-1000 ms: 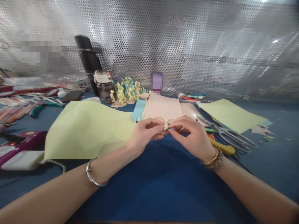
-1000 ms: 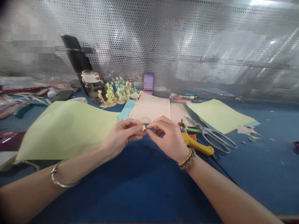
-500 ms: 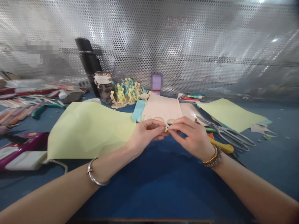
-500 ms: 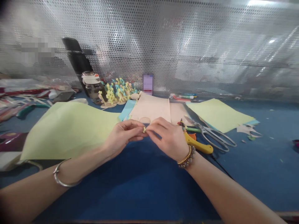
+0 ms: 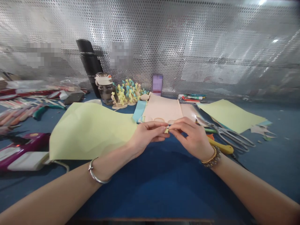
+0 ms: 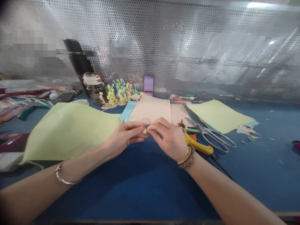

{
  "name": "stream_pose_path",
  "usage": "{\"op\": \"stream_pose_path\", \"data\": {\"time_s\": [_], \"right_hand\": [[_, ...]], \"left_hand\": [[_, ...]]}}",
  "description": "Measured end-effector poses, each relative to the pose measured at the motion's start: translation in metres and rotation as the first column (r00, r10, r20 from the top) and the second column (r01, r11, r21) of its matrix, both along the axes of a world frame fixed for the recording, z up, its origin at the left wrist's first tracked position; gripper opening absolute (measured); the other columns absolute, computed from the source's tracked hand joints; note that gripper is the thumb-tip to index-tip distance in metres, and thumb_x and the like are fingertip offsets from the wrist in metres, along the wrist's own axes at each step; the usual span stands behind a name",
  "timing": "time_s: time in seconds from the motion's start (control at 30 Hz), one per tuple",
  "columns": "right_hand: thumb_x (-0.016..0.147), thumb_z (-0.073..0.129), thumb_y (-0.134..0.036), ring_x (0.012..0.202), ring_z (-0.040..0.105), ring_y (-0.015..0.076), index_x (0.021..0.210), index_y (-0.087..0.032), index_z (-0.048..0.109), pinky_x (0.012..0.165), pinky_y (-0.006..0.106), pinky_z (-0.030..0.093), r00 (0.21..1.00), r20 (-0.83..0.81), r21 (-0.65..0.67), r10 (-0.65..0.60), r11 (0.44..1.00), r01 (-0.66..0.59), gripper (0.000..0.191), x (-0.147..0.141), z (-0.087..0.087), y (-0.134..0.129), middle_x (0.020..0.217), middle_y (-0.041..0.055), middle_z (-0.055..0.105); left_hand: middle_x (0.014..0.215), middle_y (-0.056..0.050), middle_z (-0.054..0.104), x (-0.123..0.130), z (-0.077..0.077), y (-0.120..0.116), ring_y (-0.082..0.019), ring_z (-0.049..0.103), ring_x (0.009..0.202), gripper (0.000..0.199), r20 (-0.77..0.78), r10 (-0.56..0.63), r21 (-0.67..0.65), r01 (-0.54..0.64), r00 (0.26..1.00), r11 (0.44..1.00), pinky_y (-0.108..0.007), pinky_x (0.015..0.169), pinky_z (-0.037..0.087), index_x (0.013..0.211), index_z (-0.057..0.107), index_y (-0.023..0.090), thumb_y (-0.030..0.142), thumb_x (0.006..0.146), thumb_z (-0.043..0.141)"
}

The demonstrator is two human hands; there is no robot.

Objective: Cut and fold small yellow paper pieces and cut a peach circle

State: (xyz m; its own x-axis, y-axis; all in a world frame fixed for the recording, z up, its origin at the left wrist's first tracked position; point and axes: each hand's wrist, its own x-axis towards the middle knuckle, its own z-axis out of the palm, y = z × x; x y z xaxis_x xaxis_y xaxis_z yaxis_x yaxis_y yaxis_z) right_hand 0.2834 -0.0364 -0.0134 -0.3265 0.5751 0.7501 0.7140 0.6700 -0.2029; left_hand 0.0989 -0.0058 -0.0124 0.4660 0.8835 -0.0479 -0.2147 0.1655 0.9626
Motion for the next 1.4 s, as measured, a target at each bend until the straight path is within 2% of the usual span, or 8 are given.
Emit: {"op": "stream_pose_path", "data": {"time_s": [0.23, 0.67, 0.9, 1.03, 1.23, 1.4], "right_hand": [[0.086, 0.059, -0.021, 0.075, 0.063, 0.0142, 0.091, -0.022, 0.065, 0.062, 0.026, 0.054, 0.997, -0.072, -0.036, 0.028, 0.999, -0.031, 0.007, -0.0007, -0.0009, -0.0005, 0.088, 0.0035, 0.064], [0.085, 0.06, -0.018, 0.072, 0.062, 0.0128, 0.088, -0.022, 0.064, 0.06, 0.026, 0.053, 0.998, -0.061, 0.001, 0.034, 0.999, -0.034, 0.006, -0.0026, -0.002, -0.0011, 0.086, 0.0025, 0.063], [0.085, 0.061, -0.017, 0.073, 0.062, 0.0126, 0.087, -0.021, 0.064, 0.061, 0.025, 0.053, 0.996, -0.075, -0.01, 0.046, 0.999, -0.047, 0.006, -0.0031, -0.0024, -0.0018, 0.086, 0.0024, 0.063], [0.085, 0.06, -0.016, 0.071, 0.062, 0.0122, 0.085, -0.019, 0.065, 0.06, 0.025, 0.053, 0.995, -0.093, -0.015, 0.047, 0.999, -0.048, 0.006, -0.004, -0.0006, -0.0025, 0.084, 0.0027, 0.062], [0.085, 0.06, -0.016, 0.071, 0.062, 0.0115, 0.087, -0.018, 0.066, 0.059, 0.023, 0.053, 0.993, -0.094, 0.025, 0.068, 0.997, -0.066, 0.006, -0.0042, 0.0004, -0.0011, 0.084, 0.0034, 0.063], [0.085, 0.06, -0.015, 0.07, 0.062, 0.0115, 0.084, -0.018, 0.065, 0.059, 0.023, 0.052, 0.996, -0.072, 0.033, 0.054, 0.998, -0.052, 0.006, -0.0036, -0.0015, -0.0002, 0.082, 0.0028, 0.063]], "left_hand": [[0.076, -0.001, 0.071, 0.0016, 0.0005, -0.0015, -0.012, 0.069, 0.072, 0.016, 0.012, 0.054, -0.012, -0.053, 0.998, 0.999, -0.022, 0.069, 0.054, 0.083, 0.07, 0.017, 0.026, 0.071, 0.075], [0.071, 0.0, 0.07, 0.0025, 0.0011, -0.0033, -0.011, 0.068, 0.07, 0.014, 0.004, 0.055, -0.019, -0.055, 0.998, 0.998, -0.02, 0.065, 0.053, 0.078, 0.069, 0.018, 0.029, 0.071, 0.075], [0.074, 0.0, 0.071, 0.0016, -0.0003, -0.003, -0.012, 0.069, 0.073, 0.016, -0.011, 0.067, 0.049, -0.066, 0.998, 0.997, -0.021, 0.067, 0.053, 0.077, 0.07, 0.018, 0.03, 0.069, 0.077], [0.073, -0.001, 0.072, 0.0013, -0.0002, -0.0025, -0.013, 0.07, 0.074, 0.018, -0.012, 0.045, 0.043, -0.044, 0.999, 0.998, -0.021, 0.066, 0.054, 0.081, 0.071, 0.018, 0.033, 0.073, 0.074], [0.077, 0.0, 0.072, 0.0012, -0.0013, -0.0022, -0.012, 0.069, 0.073, 0.017, 0.011, 0.091, 0.091, -0.091, 0.996, 0.992, -0.022, 0.069, 0.054, 0.082, 0.072, 0.018, 0.029, 0.07, 0.076], [0.076, 0.001, 0.072, 0.0007, -0.0025, -0.0022, -0.012, 0.069, 0.073, 0.017, 0.0, 0.068, 0.104, -0.068, 0.998, 0.992, -0.021, 0.068, 0.054, 0.081, 0.072, 0.018, 0.031, 0.07, 0.076]]}}
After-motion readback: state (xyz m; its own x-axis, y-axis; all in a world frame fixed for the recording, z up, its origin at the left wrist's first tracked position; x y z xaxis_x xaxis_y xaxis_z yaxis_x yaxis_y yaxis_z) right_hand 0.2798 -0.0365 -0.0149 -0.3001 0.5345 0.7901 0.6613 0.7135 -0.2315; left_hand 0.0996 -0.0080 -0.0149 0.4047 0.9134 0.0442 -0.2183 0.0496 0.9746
